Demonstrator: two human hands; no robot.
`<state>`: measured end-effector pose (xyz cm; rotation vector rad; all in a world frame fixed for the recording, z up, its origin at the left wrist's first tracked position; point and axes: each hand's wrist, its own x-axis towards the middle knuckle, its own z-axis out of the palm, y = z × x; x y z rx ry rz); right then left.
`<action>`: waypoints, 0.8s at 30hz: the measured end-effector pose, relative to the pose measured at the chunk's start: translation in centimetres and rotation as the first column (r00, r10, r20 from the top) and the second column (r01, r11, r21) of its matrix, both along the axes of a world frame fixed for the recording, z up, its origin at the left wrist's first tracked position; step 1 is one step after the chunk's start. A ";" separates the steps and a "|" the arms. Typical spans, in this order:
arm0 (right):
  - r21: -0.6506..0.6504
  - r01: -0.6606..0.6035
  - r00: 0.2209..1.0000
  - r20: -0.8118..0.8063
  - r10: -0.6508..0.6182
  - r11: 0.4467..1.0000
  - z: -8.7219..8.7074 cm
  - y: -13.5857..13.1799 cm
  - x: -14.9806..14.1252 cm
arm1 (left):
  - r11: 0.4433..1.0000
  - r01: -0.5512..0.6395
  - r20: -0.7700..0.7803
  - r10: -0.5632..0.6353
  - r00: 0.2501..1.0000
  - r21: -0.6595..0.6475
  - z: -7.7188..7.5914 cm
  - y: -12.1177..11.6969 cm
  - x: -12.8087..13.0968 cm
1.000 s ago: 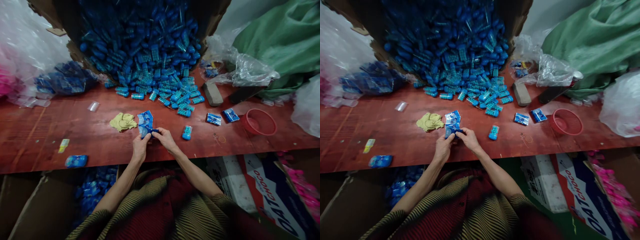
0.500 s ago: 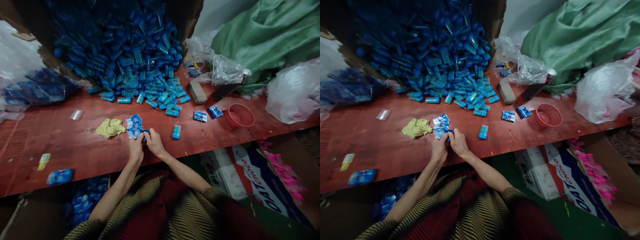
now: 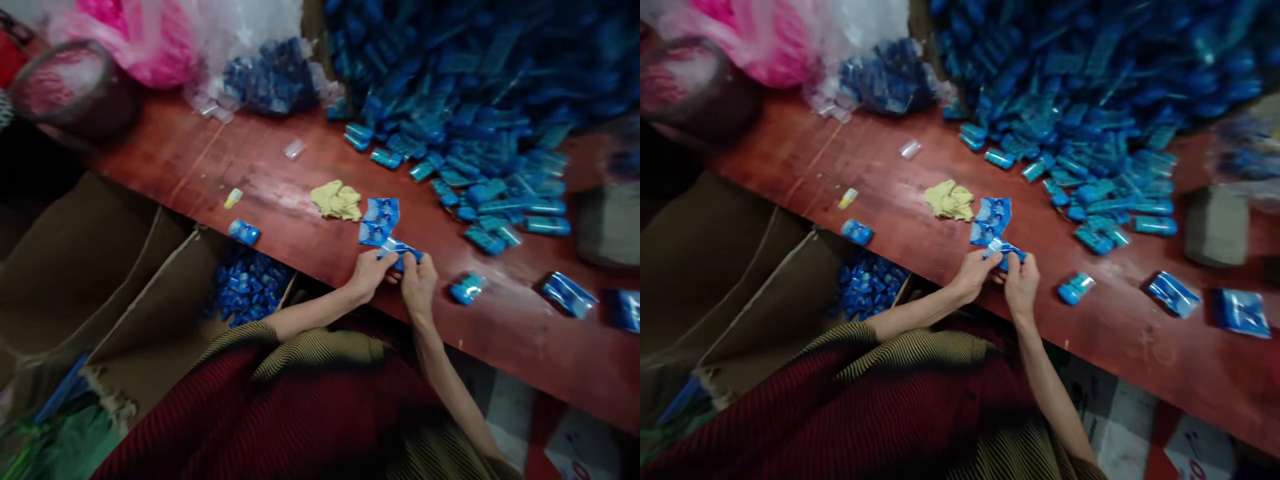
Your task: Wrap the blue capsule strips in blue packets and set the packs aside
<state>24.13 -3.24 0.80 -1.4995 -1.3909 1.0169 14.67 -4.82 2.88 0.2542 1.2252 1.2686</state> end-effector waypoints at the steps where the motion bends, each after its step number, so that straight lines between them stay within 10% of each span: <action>1: 0.005 -0.026 1.000 0.010 0.026 1.000 0.0 0.0 0.1 | 0.999 0.031 0.022 -0.031 0.999 -0.008 0.1 -0.2 -0.3; 8: 0.092 -0.134 0.937 0.336 0.096 0.987 2.0 0.1 1.5 | 0.997 0.065 0.127 -0.058 0.990 -0.045 0.7 -0.6 -2.0; 12: 0.198 0.027 0.625 0.762 -0.171 0.980 3.3 0.5 6.2 | 0.992 0.104 0.261 -0.081 0.962 -0.073 0.5 -0.2 -3.4; 16: -0.010 0.198 0.361 0.930 -0.064 0.980 3.5 -0.4 8.9 | 0.983 0.109 0.343 -0.053 0.938 -0.147 0.1 0.2 -3.8; 20: -0.077 0.132 0.475 0.880 0.005 0.988 2.3 -0.5 7.0 | 0.977 0.106 0.359 -0.032 0.933 -0.188 0.4 0.1 -3.4; 24: -0.030 -0.047 0.776 0.628 0.056 0.998 1.4 0.6 5.0 | 0.965 0.116 0.358 -0.025 0.934 -0.235 1.0 0.1 -3.5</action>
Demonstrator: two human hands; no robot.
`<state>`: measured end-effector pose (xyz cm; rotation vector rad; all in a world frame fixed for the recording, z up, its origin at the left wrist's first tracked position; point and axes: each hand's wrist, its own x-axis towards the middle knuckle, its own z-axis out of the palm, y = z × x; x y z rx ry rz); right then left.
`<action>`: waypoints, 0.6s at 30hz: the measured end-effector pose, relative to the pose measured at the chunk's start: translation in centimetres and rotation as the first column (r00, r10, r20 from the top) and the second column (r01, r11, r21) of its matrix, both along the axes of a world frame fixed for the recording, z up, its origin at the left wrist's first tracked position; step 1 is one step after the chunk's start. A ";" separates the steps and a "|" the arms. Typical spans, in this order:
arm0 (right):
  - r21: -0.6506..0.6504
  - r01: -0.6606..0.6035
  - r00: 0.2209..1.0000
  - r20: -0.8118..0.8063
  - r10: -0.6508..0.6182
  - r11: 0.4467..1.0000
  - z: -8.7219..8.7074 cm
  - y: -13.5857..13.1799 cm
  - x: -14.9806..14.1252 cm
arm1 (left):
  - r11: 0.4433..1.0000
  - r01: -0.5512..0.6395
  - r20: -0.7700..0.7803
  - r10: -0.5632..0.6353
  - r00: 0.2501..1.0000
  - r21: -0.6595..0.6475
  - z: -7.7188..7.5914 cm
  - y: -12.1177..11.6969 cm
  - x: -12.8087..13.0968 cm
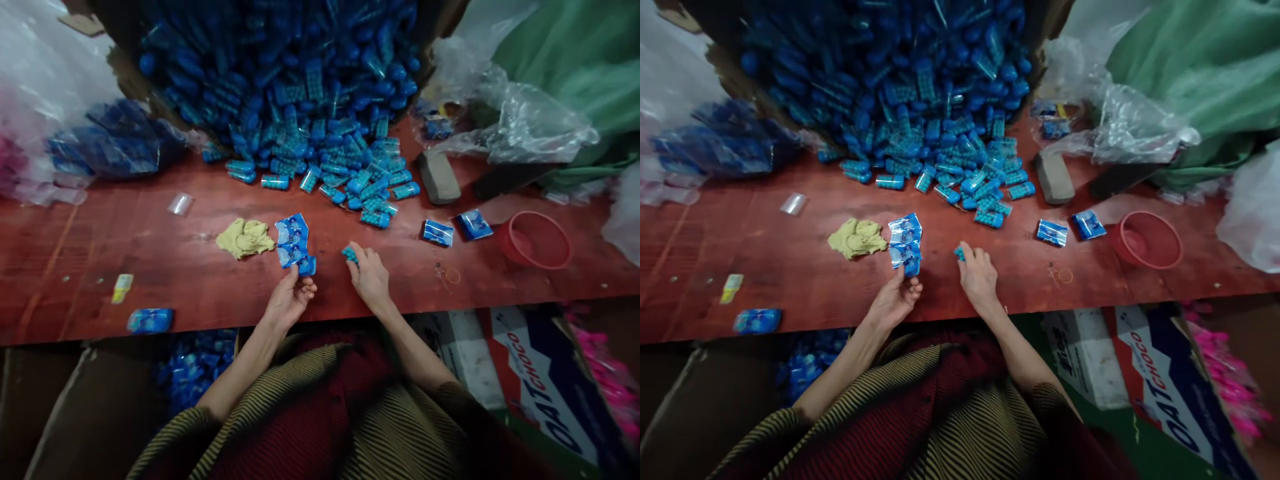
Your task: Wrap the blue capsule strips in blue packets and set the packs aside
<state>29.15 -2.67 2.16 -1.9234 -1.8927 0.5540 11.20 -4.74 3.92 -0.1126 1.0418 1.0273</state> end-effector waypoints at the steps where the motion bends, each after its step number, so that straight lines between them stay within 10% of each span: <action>1: -0.004 -0.021 0.987 -0.159 0.020 1.000 0.0 0.2 -0.2 | 1.000 0.002 0.000 -0.002 1.000 -0.008 0.1 0.0 -0.1; 6: -0.065 -0.062 0.725 -0.689 0.000 0.996 1.0 0.0 -0.5 | 0.999 -0.026 -0.024 0.025 0.999 -0.048 0.3 0.1 -0.2; 12: 0.054 -0.035 0.831 -0.553 0.059 0.998 1.5 -0.5 -1.1 | 0.998 -0.030 -0.030 0.029 0.999 -0.053 0.6 -0.2 0.4; 18: -0.028 -0.115 0.644 -0.763 0.053 0.993 2.8 -0.7 -1.8 | 1.000 0.001 -0.020 -0.002 1.000 -0.007 0.9 -0.4 0.3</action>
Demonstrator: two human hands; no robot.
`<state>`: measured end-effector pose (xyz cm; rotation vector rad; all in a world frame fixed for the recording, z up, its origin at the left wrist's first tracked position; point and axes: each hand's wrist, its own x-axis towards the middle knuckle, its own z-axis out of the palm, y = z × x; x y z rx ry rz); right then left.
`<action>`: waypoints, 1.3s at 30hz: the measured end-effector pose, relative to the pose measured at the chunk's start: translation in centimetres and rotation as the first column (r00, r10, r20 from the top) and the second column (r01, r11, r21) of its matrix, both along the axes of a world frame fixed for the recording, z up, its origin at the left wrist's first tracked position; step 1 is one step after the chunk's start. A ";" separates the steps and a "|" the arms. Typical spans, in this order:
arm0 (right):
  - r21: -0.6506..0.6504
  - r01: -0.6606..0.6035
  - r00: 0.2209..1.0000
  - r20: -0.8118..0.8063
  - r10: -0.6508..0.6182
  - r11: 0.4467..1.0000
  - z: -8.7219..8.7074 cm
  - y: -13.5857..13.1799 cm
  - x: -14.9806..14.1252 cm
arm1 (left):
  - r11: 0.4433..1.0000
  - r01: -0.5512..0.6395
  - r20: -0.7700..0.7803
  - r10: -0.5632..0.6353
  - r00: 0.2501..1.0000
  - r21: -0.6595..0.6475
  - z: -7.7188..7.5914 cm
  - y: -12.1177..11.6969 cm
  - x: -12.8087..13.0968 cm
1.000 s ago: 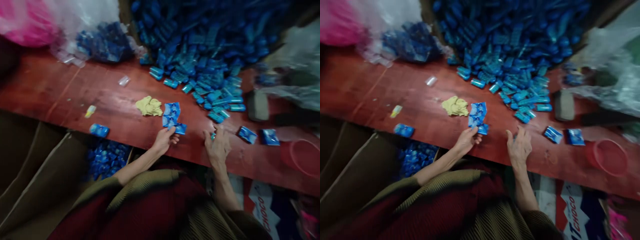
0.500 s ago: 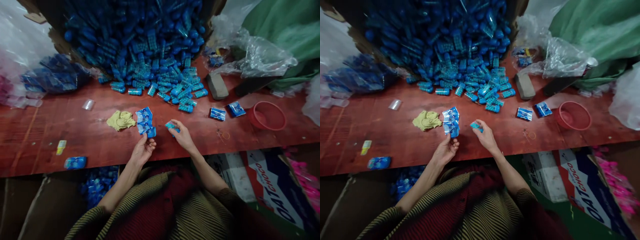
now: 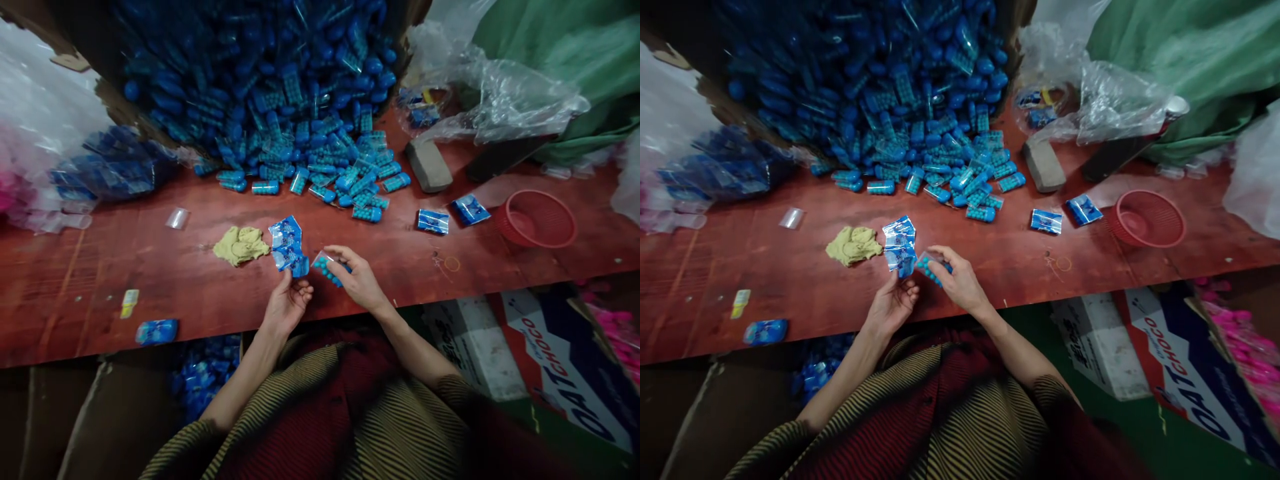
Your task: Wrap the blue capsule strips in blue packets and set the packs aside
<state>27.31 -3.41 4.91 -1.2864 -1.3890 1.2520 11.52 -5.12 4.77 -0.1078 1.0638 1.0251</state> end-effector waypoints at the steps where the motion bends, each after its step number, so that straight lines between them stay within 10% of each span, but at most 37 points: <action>1: 0.010 -0.021 1.000 0.006 0.021 1.000 0.2 -0.1 -0.1 | 1.000 0.002 -0.002 -0.002 1.000 0.014 0.0 0.0 0.0; 24: 0.100 -0.082 0.990 0.122 0.070 0.992 0.3 -0.9 -0.4 | 0.985 0.010 -0.061 0.001 0.998 0.174 -0.7 -0.5 0.2; 34: -0.121 -0.122 0.989 0.072 0.131 0.985 -0.5 -0.6 -0.2 | 0.957 0.042 -0.230 0.026 0.973 0.286 -0.6 -0.9 0.2; 39: 0.035 -0.052 0.956 0.292 0.039 0.998 -0.9 -1.2 -0.9 | 0.967 0.057 -0.197 -0.007 0.980 0.249 -0.4 -0.8 0.5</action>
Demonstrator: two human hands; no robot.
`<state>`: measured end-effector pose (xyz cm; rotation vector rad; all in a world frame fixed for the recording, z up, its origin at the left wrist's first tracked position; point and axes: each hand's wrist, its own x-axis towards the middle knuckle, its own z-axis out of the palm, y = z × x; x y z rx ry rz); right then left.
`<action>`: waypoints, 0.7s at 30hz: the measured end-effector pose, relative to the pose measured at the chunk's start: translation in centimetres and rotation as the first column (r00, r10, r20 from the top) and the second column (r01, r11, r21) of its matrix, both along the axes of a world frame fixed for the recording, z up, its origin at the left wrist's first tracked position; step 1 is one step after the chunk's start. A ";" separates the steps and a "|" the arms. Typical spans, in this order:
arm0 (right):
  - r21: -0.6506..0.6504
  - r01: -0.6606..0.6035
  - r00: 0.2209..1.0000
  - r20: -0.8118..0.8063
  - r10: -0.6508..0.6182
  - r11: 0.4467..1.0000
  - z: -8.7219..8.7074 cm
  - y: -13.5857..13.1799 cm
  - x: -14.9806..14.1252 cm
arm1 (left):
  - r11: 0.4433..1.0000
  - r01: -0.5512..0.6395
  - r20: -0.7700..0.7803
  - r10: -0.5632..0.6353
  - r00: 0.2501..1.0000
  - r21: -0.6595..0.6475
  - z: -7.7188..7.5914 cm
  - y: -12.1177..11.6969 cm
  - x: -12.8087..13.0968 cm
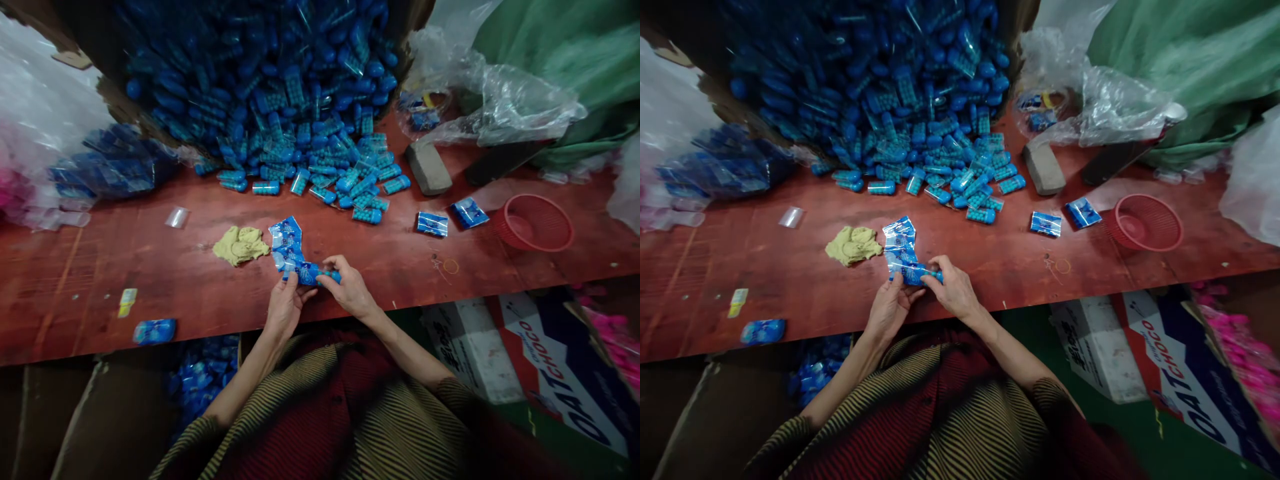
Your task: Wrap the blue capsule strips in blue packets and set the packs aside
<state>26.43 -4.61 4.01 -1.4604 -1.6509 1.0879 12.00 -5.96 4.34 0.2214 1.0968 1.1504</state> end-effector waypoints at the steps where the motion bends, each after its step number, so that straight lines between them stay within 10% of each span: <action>1: 0.051 -0.001 0.999 0.037 -0.001 0.999 -0.1 -0.2 -0.2 | 1.000 -0.002 0.004 0.002 1.000 -0.008 0.1 0.1 0.0; 14: 0.026 0.273 0.952 -0.154 -0.266 0.962 -1.1 -0.3 -3.4 | 0.994 0.028 0.186 -0.008 0.983 -0.106 0.6 0.9 0.7; 21: -0.151 -0.275 0.769 -0.627 0.123 0.949 -0.6 0.6 -0.7 | 0.986 0.134 0.215 -0.110 0.970 -0.099 1.0 1.5 -1.4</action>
